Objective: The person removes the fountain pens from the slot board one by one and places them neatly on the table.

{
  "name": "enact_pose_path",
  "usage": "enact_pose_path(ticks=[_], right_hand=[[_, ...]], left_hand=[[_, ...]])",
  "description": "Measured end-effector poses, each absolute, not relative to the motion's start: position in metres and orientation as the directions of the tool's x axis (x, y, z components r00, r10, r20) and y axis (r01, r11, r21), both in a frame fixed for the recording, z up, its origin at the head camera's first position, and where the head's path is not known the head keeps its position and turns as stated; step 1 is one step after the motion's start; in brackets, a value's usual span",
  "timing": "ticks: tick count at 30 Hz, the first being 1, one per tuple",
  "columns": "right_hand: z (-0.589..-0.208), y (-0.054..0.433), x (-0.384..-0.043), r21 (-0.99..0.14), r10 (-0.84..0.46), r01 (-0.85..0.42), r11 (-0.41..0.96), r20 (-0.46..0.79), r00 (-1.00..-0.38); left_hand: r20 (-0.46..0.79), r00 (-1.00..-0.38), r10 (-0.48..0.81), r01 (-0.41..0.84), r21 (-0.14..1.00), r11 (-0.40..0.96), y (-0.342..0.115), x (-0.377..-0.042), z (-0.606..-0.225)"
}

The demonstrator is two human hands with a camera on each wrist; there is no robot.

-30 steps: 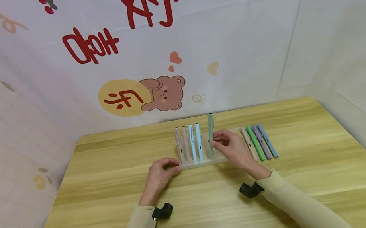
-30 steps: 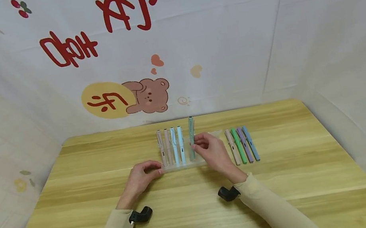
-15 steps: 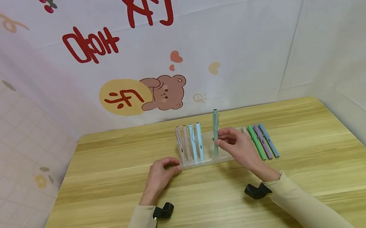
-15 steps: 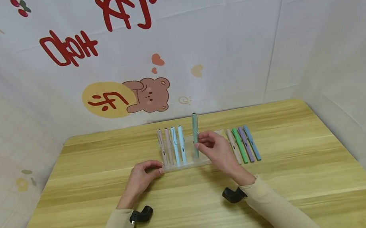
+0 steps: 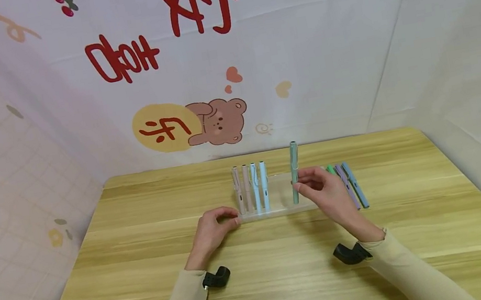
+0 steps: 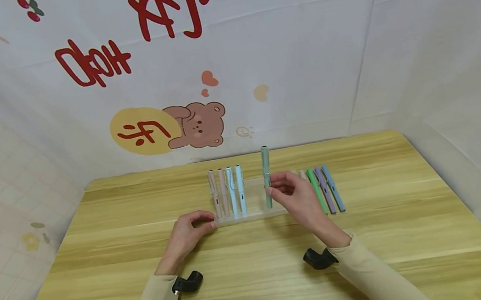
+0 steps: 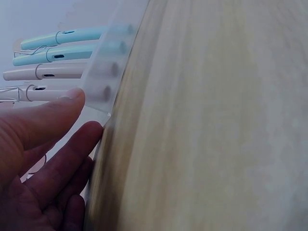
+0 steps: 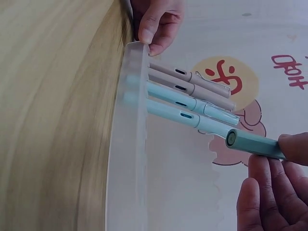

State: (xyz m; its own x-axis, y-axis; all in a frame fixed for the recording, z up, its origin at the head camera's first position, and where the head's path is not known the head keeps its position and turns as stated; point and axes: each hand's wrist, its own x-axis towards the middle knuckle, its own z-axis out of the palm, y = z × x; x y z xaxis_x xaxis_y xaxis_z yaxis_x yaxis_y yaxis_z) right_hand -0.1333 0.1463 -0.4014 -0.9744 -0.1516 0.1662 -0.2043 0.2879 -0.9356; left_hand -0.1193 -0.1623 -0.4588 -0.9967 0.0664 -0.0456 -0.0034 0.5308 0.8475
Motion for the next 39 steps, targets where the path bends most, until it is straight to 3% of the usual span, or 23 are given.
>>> enact_pose_path(ticks=[39], right_hand=[[-0.405,0.188,-0.126,-0.904,-0.106,-0.228,0.361,0.203,-0.973]], left_hand=[[-0.031,-0.998,0.05,0.0,0.851,0.525,-0.161,-0.121,-0.464]])
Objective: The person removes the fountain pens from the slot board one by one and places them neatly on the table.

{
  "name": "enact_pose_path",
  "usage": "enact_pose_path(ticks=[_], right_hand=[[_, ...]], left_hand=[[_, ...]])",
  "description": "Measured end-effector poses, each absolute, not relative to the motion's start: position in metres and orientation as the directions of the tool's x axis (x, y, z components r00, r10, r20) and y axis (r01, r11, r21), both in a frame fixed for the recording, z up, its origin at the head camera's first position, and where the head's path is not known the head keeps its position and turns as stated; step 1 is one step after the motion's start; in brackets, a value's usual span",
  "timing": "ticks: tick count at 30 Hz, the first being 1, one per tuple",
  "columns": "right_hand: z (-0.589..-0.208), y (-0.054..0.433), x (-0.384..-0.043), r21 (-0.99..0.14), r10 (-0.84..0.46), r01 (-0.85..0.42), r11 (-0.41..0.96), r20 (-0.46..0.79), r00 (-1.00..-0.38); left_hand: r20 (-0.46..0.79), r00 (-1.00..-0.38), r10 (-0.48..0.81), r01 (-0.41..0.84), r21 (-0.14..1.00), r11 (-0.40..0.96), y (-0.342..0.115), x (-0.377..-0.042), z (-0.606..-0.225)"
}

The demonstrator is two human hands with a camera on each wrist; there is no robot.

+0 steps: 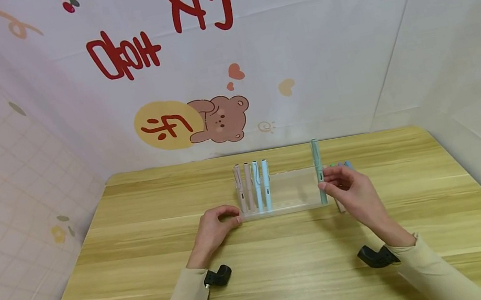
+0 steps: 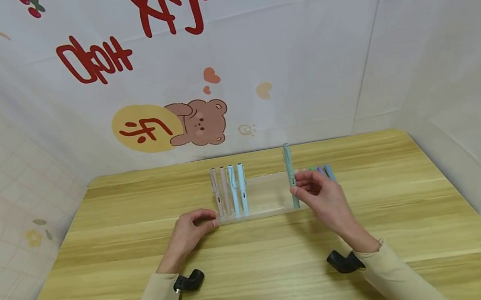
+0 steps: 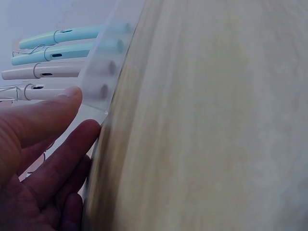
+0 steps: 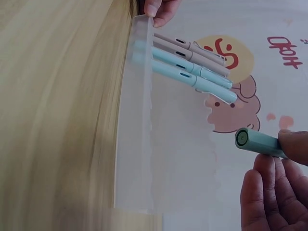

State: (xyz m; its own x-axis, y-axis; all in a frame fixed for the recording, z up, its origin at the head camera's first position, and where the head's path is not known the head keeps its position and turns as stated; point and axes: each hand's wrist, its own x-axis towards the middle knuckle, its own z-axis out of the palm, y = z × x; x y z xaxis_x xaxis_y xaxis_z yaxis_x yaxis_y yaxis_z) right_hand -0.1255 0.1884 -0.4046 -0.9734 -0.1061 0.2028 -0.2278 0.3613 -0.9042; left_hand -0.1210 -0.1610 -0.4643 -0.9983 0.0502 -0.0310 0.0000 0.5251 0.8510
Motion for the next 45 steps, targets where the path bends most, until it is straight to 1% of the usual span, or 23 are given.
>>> enact_pose_path(ticks=[13,32,45], right_hand=[[-0.406,0.205,-0.128,-0.899,-0.069,-0.217,0.38,0.206,-0.976],[-0.415,0.242,-0.133,-0.849,-0.014,-0.19,0.493,0.21,-0.978],[-0.425,0.263,-0.136,-0.83,0.03,-0.146,0.538,0.192,-0.981]], left_hand=[[-0.035,-0.998,0.05,-0.004,0.852,0.524,-0.16,-0.122,-0.463],[-0.04,-0.998,0.047,-0.009,0.847,0.531,-0.159,-0.12,-0.46],[-0.026,-0.998,0.05,0.004,0.846,0.533,-0.159,-0.122,-0.462]])
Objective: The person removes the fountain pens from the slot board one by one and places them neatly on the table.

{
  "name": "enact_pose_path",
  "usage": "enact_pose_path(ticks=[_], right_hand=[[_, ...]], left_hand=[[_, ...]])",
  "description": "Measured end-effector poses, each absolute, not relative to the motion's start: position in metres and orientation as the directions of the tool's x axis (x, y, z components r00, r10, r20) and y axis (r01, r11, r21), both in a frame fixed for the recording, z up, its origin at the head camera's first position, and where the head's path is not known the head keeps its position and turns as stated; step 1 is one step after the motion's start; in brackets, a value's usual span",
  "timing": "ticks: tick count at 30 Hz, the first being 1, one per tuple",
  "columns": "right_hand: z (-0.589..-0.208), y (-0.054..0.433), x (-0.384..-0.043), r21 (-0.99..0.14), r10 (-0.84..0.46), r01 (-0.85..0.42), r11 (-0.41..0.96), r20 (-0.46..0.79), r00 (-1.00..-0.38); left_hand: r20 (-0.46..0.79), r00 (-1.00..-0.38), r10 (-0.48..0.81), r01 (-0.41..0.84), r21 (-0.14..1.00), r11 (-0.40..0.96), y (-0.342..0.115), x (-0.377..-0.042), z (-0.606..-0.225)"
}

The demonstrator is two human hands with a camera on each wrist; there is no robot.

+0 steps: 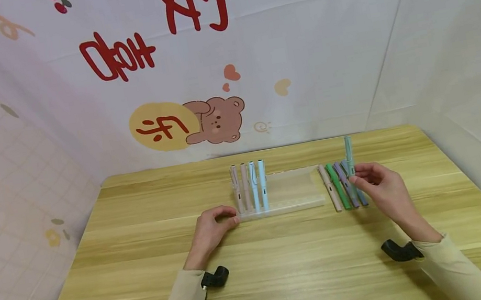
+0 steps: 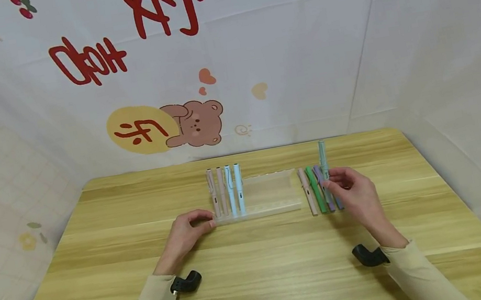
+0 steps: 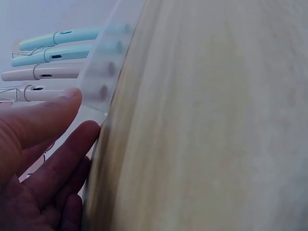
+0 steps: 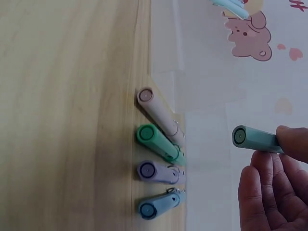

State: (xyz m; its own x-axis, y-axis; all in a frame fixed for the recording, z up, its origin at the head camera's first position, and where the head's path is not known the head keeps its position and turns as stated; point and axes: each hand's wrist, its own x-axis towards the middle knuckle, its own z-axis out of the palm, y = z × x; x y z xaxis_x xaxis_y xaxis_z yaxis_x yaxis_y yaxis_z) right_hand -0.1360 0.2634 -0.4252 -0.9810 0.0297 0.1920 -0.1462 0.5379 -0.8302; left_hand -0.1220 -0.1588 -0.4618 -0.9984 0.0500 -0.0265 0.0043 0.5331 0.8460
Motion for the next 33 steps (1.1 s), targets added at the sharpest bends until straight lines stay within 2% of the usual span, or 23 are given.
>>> enact_pose_path(ticks=[28,33], right_hand=[[-0.432,0.292,-0.138,-0.803,0.054,-0.079,0.59,0.137,-0.989],[-0.436,0.298,-0.14,-0.834,0.044,-0.062,0.549,0.103,-0.994]], left_hand=[[-0.01,-0.998,0.066,0.026,0.851,0.524,-0.159,-0.121,-0.46],[-0.016,-0.998,0.06,0.019,0.847,0.531,-0.159,-0.121,-0.46]])
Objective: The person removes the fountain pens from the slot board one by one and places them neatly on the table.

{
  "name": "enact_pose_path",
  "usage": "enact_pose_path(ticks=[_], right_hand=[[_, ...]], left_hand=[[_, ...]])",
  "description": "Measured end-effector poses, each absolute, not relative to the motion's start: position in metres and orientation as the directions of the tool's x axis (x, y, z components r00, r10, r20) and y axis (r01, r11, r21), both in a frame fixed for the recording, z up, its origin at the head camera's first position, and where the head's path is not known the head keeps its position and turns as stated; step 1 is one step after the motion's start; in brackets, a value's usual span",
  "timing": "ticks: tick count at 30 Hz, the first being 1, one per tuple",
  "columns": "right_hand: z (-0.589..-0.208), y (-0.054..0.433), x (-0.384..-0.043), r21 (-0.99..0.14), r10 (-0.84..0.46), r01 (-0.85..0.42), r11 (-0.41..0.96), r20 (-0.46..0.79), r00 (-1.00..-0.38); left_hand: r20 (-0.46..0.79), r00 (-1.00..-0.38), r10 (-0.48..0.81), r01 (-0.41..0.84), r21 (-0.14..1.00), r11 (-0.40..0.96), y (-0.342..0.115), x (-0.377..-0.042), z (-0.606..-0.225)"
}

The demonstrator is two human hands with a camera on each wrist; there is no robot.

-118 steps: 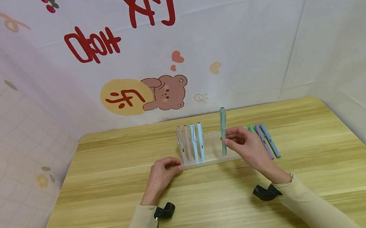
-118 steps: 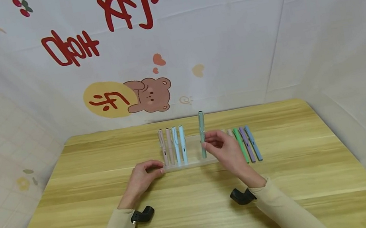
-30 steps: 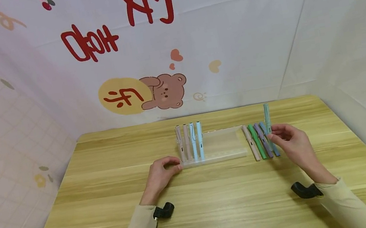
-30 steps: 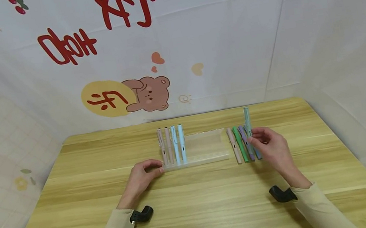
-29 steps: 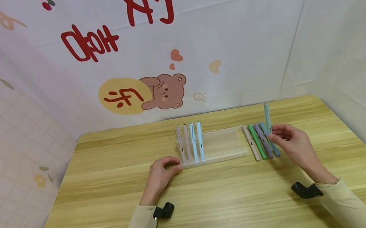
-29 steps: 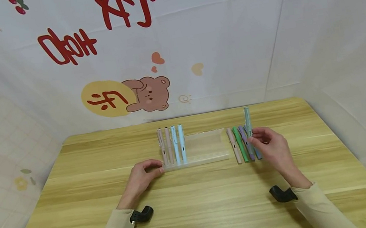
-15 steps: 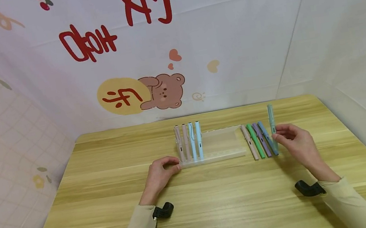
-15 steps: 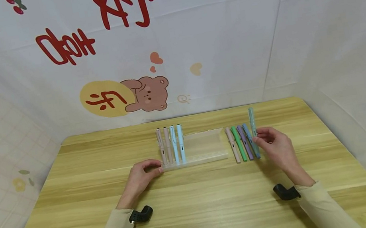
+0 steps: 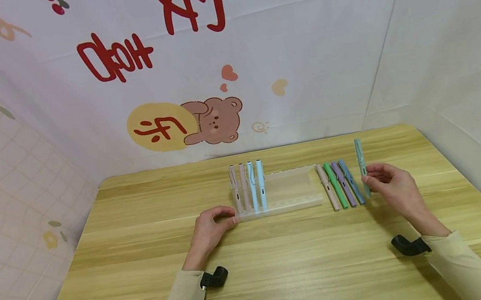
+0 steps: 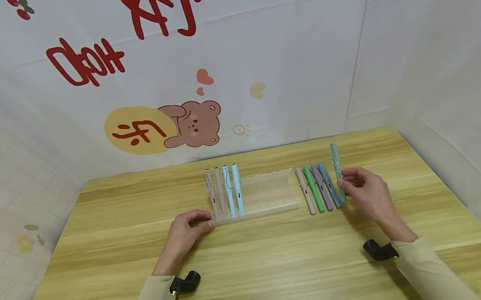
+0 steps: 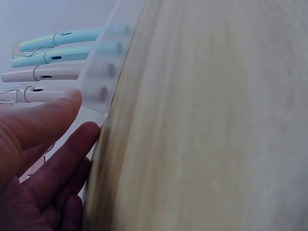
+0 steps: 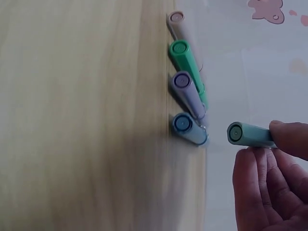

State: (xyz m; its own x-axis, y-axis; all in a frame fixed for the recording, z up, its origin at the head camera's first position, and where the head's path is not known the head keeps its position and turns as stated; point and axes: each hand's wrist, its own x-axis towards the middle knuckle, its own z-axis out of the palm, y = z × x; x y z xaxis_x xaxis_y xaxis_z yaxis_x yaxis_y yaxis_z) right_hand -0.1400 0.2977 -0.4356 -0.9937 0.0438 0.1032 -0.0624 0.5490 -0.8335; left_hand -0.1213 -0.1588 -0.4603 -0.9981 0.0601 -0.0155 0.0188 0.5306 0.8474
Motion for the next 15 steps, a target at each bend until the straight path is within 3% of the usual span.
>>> enact_pose_path(ticks=[15], right_hand=[[-0.439,0.309,-0.146,-0.833,-0.017,-0.028,0.553,0.022,-1.0]], left_hand=[[-0.021,-0.998,0.059,0.013,0.852,0.524,-0.159,-0.121,-0.459]])
